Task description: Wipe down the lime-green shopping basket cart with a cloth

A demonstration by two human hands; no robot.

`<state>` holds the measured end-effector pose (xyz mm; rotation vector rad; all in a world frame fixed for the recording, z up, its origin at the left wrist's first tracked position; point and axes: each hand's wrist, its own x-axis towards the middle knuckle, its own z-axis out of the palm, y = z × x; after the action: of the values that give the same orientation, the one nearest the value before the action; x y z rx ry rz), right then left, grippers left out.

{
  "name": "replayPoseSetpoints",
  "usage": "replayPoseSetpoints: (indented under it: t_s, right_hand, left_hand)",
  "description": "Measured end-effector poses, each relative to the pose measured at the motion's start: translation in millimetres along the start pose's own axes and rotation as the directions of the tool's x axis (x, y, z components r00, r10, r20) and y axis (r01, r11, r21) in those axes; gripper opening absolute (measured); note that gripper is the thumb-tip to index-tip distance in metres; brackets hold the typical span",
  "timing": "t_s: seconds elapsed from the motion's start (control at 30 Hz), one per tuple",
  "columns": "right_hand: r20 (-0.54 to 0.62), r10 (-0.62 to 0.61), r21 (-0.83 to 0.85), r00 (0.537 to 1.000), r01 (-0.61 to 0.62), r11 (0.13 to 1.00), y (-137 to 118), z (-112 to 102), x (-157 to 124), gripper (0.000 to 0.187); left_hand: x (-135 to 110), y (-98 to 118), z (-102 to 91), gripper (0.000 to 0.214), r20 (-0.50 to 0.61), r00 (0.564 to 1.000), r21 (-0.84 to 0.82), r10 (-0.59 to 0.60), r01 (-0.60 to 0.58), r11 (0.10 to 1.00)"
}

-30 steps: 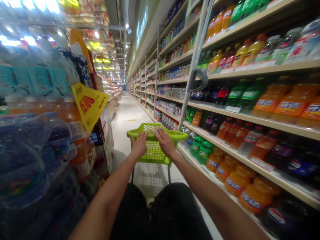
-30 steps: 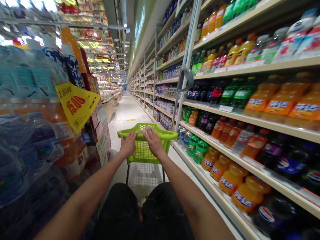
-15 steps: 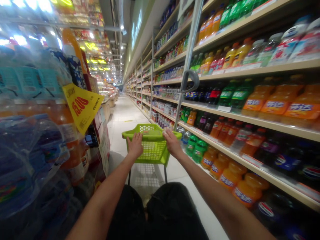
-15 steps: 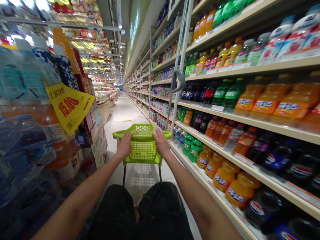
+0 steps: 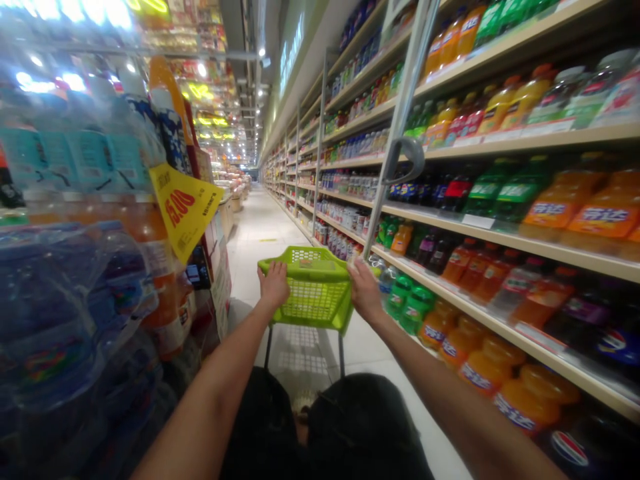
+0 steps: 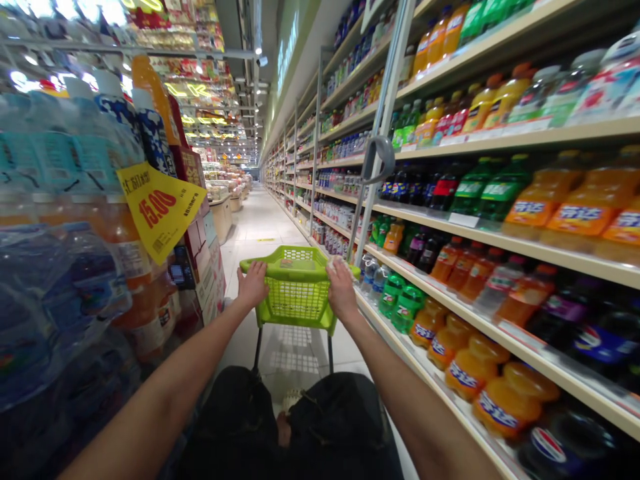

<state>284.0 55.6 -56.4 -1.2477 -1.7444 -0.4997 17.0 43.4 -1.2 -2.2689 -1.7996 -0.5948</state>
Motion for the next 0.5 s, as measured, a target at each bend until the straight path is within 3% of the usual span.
replayPoseSetpoints:
  t_s: [0.13, 0.33, 0.4, 0.5]
  right_hand:
    - [0.025, -0.074, -0.013, 0.997, 0.074, 0.997, -18.0, 11.7, 2.7, 0.047]
    - [0.032, 0.023, -0.061, 0.999, -0.021, 0.998, 16.0, 1.0, 4.9, 0.045]
    - [-0.006, 0.058, -0.024, 0.998, -0.059, 0.998, 19.1, 0.4, 6.0, 0.045]
    - [-0.063, 0.084, 0.037, 0.994, -0.081, 0.996, 2.2, 5.7, 8.1, 0.046]
  left_hand:
    - [-3.6, 2.0, -0.5, 0.065, 0.025, 0.999, 0.013, 0.036, -0.036, 0.999]
    - [-10.4, 11.6, -5.2, 0.062, 0.056, 0.992, -0.016, 0.109, -0.108, 0.994]
    - [-9.9, 11.7, -4.3, 0.058, 0.036, 0.997, -0.035, 0.074, -0.072, 0.997]
    - [-9.0, 8.9, -1.5, 0.050, -0.010, 1.000, -0.053, -0.007, 0.007, 0.999]
